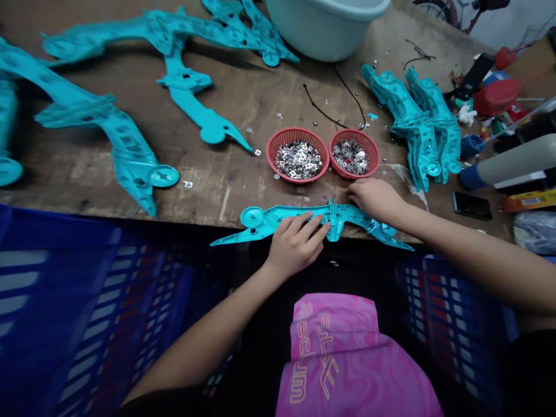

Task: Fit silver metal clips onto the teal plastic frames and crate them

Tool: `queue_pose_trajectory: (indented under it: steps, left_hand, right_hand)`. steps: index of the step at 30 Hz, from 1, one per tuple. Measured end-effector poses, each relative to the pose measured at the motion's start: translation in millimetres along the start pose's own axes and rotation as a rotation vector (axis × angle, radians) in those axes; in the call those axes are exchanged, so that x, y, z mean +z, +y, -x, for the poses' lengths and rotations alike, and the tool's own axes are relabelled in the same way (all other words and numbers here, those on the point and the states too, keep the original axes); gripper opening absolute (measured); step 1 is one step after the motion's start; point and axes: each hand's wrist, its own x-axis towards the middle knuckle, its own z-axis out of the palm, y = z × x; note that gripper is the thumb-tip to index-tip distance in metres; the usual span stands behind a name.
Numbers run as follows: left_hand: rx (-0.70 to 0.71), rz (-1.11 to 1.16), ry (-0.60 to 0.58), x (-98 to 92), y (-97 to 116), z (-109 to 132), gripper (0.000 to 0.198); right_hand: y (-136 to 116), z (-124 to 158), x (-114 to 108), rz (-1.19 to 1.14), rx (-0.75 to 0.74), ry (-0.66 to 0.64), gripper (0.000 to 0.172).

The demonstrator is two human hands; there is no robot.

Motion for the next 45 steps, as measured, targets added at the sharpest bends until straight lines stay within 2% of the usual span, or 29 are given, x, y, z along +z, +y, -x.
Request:
queue_pose_trajectory:
  steps: [5,9,14,18,21,27,30,33,36,39,41,45]
  left_hand:
    - [-0.027,0.031,0.026,11.6,-1,8,0.040]
    - [-0.046,0.023,0.061,19.2,0,7,0.037]
    - [-0.013,-0.048,0.102,19.1,-1,5,0.033]
    - [-0.033,-0.011,0.022,16.2,-1,5,0.038]
    - [-0.053,0.024,-0.058,12.4,-2,5,0.044]
    - [-0.092,0.056,-0.118,-5.8,-15,6,0.042]
    - [-0.140,0.085,-0.069,-18.7,-22,0,0.045]
    - [-0.066,0.092,-0.087,-24.3,-20,-17,0.056]
    - [0.041,0.101,-0.209,-17.4,-16,-38,0.056]
    - [0.088,0.102,-0.299,-3.6,-14,-50,0.053]
    - [0.102,0.097,-0.327,4.3,-16,-49,0.052]
    - [0.098,0.085,-0.311,11.7,-21,-42,0.050]
  right_hand:
    - [4,-3,-4,-0.056,0.003,-0.016,0.025]
    - [13,-7,3,-0.123,-0.005,-0.016,0.022]
    - [21,-5,13,-0.186,-0.045,0.056,0.020]
    - [23,-1,19,-0.207,-0.112,0.161,0.014]
    - [23,1,20,-0.202,-0.168,0.193,0.013]
    - [30,9,-4,-0.328,-0.306,0.243,0.034]
    - [37,11,-13,-0.393,-0.399,0.170,0.029]
    - [38,5,-9,-0.402,-0.469,0.062,0.029]
    - [37,-1,-1,-0.435,-0.522,0.024,0.030]
    - [36,-5,5,-0.477,-0.549,0.027,0.029]
    - [35,-7,8,-0.508,-0.556,0.017,0.028]
    - [31,-9,12,-0.512,-0.536,0.001,0.026]
